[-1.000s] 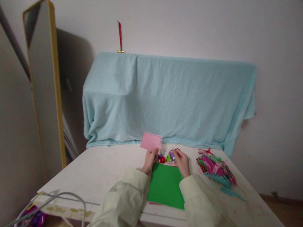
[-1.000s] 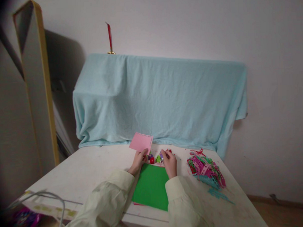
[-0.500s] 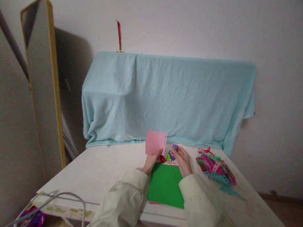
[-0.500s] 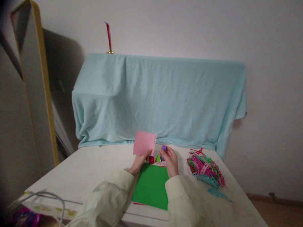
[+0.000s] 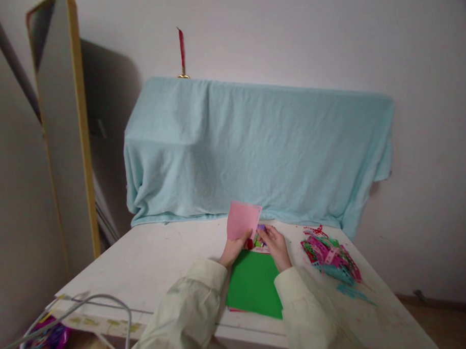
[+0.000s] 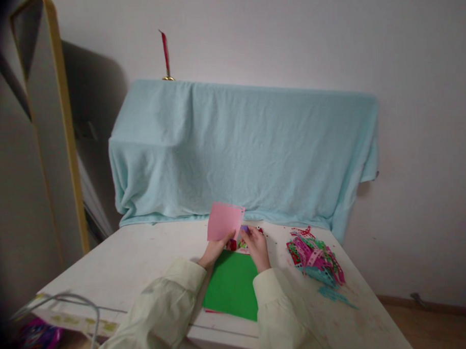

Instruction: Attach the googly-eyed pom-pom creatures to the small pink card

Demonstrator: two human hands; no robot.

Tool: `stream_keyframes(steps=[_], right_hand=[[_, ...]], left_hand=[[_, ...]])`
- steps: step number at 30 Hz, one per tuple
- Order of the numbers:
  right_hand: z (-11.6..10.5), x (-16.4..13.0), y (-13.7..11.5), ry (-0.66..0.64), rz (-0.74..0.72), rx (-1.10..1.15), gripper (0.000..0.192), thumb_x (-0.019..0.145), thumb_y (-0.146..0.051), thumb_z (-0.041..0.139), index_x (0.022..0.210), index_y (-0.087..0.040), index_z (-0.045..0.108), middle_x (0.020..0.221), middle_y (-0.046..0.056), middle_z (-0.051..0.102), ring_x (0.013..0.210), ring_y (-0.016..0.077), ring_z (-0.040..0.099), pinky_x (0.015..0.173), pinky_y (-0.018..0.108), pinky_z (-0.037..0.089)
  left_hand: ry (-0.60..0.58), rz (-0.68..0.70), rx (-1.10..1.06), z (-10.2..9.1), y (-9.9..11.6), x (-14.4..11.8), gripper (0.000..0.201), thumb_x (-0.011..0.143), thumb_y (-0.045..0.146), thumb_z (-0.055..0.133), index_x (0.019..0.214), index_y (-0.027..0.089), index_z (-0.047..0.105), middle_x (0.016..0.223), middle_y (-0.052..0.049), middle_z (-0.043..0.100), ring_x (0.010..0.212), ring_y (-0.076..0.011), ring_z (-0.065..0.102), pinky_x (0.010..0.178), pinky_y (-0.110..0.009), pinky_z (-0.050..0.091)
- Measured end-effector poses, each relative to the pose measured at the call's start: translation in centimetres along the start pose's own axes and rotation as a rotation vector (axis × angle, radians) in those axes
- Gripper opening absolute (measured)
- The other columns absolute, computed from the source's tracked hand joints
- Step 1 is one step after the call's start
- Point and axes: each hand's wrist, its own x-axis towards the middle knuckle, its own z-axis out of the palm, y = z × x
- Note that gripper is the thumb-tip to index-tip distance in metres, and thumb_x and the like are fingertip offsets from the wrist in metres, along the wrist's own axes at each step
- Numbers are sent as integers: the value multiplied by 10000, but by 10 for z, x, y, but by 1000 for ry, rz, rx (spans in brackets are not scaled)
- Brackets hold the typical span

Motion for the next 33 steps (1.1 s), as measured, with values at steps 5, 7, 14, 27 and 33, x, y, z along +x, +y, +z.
stream_keyframes(steps=[5, 7, 14, 27, 33], right_hand=[[2, 0, 1, -12, 24, -12, 347, 689, -396, 708, 940, -166, 646, 909, 67, 685, 831, 202, 640, 772, 311, 498], [2, 1, 1, -26, 34, -13, 341, 677, -388, 717, 927, -166, 650, 920, 72, 690, 849, 208, 645, 788, 320, 500], [3, 2, 4, -6, 63, 8, 389, 619, -369, 759, 930, -164, 650, 931, 88, 698, 860, 231, 654, 801, 357, 514], [4, 0, 14, 0, 41, -91, 278, 662, -363, 731, 834, -153, 669, 801, 64, 696, 771, 211, 648, 695, 302, 512], [1, 1, 17, 55, 27, -89, 295, 667, -367, 722, 862, -151, 675, 825, 78, 696, 795, 223, 649, 722, 326, 517]], left_hand=[[52, 54, 15, 0, 0, 0, 339, 666, 423, 709, 855, 153, 633, 770, -70, 647, 739, -196, 577, 683, -284, 433], [58, 75, 38, 0, -2, 1, 345, 684, 419, 697, 890, 152, 627, 826, -74, 646, 781, -197, 577, 702, -280, 439], [28, 127, 45, 2, 3, -1, 297, 714, 428, 663, 822, 153, 637, 766, -52, 646, 785, -200, 585, 666, -261, 443], [-228, 455, 298, -4, 8, 4, 205, 832, 278, 479, 885, 170, 645, 917, -84, 613, 866, -217, 543, 825, -301, 404], [-282, 514, 415, -6, -1, 8, 134, 817, 199, 462, 829, 165, 590, 818, -55, 543, 778, -189, 496, 732, -279, 386]])
